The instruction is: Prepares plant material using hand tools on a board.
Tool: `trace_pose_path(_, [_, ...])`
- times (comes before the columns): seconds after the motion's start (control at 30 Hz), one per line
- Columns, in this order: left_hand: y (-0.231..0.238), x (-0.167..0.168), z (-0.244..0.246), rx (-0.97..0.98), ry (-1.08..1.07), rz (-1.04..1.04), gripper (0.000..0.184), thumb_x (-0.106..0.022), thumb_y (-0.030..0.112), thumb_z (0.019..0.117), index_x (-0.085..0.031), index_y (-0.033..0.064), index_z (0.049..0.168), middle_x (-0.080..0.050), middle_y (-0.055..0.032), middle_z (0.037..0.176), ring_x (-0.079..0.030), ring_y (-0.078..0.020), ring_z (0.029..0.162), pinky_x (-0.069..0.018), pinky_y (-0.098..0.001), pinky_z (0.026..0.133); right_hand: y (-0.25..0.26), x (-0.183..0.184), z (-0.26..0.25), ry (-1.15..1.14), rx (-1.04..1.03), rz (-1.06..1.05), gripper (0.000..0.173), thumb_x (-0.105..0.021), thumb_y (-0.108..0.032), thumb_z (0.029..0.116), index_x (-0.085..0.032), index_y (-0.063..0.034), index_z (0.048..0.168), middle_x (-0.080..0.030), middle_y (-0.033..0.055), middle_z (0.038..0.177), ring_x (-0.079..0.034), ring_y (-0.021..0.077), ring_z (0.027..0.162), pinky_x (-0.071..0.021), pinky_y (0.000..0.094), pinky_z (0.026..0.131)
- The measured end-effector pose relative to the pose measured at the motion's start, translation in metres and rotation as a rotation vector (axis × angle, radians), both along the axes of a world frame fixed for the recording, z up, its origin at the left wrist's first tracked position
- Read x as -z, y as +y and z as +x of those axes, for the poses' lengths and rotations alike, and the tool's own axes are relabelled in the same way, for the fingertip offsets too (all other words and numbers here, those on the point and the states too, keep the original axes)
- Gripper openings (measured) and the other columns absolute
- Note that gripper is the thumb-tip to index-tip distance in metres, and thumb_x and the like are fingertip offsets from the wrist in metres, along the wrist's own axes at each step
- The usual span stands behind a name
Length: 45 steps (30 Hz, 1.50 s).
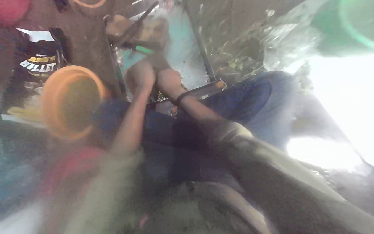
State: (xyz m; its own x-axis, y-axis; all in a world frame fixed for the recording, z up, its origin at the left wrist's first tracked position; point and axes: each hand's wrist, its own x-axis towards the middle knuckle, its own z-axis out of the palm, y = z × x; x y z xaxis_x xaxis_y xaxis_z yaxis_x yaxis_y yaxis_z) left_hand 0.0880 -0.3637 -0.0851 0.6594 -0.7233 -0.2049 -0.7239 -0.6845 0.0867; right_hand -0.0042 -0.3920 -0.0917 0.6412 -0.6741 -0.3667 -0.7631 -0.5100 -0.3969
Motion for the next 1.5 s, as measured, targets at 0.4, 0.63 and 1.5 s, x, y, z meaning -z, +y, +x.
trace_pose_path(0.4, [-0.001, 0.000, -0.002, 0.030, -0.012, 0.022, 0.024, -0.068, 0.025, 0.0925, -0.077, 0.0115, 0.110, -0.072, -0.0178, 0.121, -0.069, -0.0386, 0.115, -0.0541, -0.0653, 0.095, 0.025, 0.013, -0.037, 0.043, -0.010, -0.080, 0.034, -0.054, -0.018, 0.1017, -0.065, -0.0065, 0.131, -0.072, 0.0246, 0.109, -0.071, 0.0461, 0.101, -0.0570, 0.0631, 0.077])
trace_pose_path(0.63, [0.000, 0.011, 0.007, 0.093, 0.019, -0.017, 0.023, -0.070, 0.021, 0.0914, -0.076, 0.0070, 0.108, -0.071, -0.0204, 0.121, -0.066, -0.0397, 0.118, -0.0528, -0.0629, 0.100, 0.029, -0.005, -0.063, 0.115, 0.026, 0.010, 0.032, -0.065, -0.018, 0.0933, -0.067, -0.0035, 0.122, -0.072, 0.0234, 0.108, -0.072, 0.0433, 0.098, -0.0568, 0.0633, 0.074])
trace_pose_path(1.5, [-0.006, 0.003, 0.005, 0.008, 0.003, 0.052, 0.023, -0.067, 0.018, 0.0919, -0.074, 0.0063, 0.110, -0.072, -0.0211, 0.118, -0.069, -0.0410, 0.113, -0.0550, -0.0660, 0.091, -0.021, 0.009, 0.009, -0.048, -0.041, -0.043, 0.033, -0.057, -0.034, 0.1001, -0.073, -0.0081, 0.112, -0.073, 0.0182, 0.112, -0.070, 0.0390, 0.107, -0.0560, 0.0626, 0.083])
